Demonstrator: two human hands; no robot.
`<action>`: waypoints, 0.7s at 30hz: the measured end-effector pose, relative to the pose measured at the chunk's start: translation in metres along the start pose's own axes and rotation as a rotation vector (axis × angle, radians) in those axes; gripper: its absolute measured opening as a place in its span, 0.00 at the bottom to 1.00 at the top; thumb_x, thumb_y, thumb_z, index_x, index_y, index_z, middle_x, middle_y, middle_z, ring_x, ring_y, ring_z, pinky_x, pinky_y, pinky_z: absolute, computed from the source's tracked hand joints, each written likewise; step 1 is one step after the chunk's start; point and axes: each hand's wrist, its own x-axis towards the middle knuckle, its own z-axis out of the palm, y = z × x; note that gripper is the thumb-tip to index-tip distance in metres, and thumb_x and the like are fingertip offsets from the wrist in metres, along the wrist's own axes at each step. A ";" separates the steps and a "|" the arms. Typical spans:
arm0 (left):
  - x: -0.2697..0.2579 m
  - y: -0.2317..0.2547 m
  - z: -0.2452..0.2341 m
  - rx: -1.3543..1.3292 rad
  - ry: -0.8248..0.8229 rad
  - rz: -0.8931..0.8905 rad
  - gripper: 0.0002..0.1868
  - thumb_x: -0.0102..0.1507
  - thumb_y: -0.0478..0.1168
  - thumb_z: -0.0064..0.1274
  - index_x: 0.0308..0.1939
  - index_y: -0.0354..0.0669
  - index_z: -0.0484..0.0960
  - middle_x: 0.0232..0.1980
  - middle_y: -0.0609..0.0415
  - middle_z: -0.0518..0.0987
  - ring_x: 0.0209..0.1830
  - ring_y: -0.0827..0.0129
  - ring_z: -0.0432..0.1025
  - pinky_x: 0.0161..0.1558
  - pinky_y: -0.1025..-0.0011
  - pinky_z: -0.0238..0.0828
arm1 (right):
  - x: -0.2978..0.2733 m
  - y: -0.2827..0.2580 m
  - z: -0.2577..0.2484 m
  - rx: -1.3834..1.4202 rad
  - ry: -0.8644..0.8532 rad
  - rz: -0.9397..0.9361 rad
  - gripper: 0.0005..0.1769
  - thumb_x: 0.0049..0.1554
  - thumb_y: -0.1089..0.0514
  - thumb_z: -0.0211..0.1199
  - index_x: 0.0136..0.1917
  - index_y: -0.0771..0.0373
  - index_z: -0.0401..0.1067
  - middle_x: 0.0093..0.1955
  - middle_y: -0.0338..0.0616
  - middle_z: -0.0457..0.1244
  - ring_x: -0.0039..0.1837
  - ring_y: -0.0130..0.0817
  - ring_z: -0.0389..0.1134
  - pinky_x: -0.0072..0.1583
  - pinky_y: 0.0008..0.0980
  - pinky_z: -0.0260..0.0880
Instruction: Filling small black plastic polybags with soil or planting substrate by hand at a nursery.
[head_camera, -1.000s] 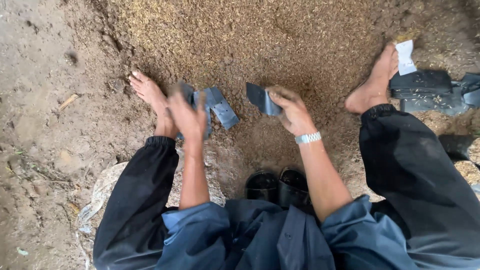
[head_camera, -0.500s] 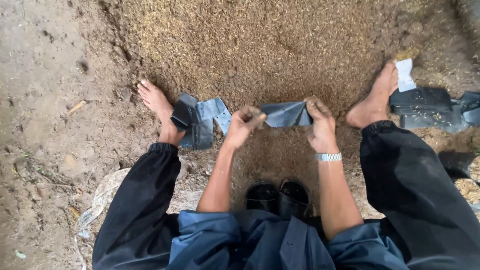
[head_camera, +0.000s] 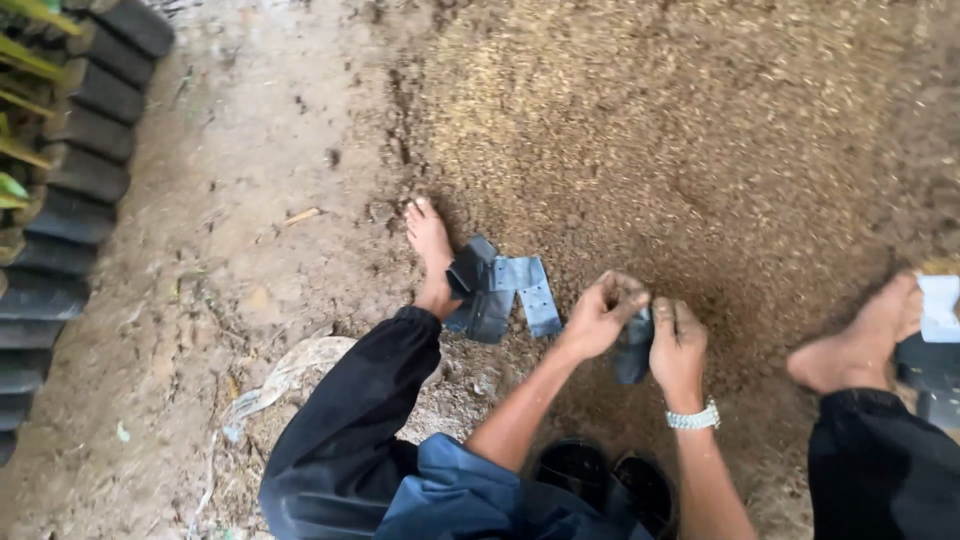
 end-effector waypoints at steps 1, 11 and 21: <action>-0.002 0.003 0.004 0.002 0.010 0.009 0.12 0.68 0.43 0.61 0.47 0.39 0.79 0.25 0.57 0.72 0.25 0.72 0.69 0.33 0.74 0.65 | -0.005 0.000 0.008 0.005 -0.007 -0.010 0.20 0.72 0.54 0.55 0.40 0.64 0.73 0.35 0.52 0.62 0.42 0.42 0.64 0.51 0.44 0.65; 0.022 -0.038 0.014 -0.221 0.417 -0.329 0.35 0.75 0.57 0.46 0.14 0.50 0.71 0.14 0.59 0.67 0.15 0.74 0.61 0.24 0.74 0.53 | -0.012 0.021 0.049 -0.076 0.181 -0.376 0.19 0.63 0.60 0.66 0.30 0.61 0.72 0.26 0.50 0.61 0.33 0.46 0.65 0.40 0.37 0.65; 0.023 -0.062 0.013 -0.163 0.449 -0.326 0.35 0.73 0.62 0.48 0.14 0.48 0.72 0.15 0.56 0.67 0.16 0.69 0.62 0.25 0.69 0.55 | -0.011 -0.016 0.037 0.003 0.198 -0.367 0.20 0.68 0.63 0.58 0.33 0.68 0.67 0.28 0.58 0.59 0.34 0.54 0.65 0.40 0.40 0.63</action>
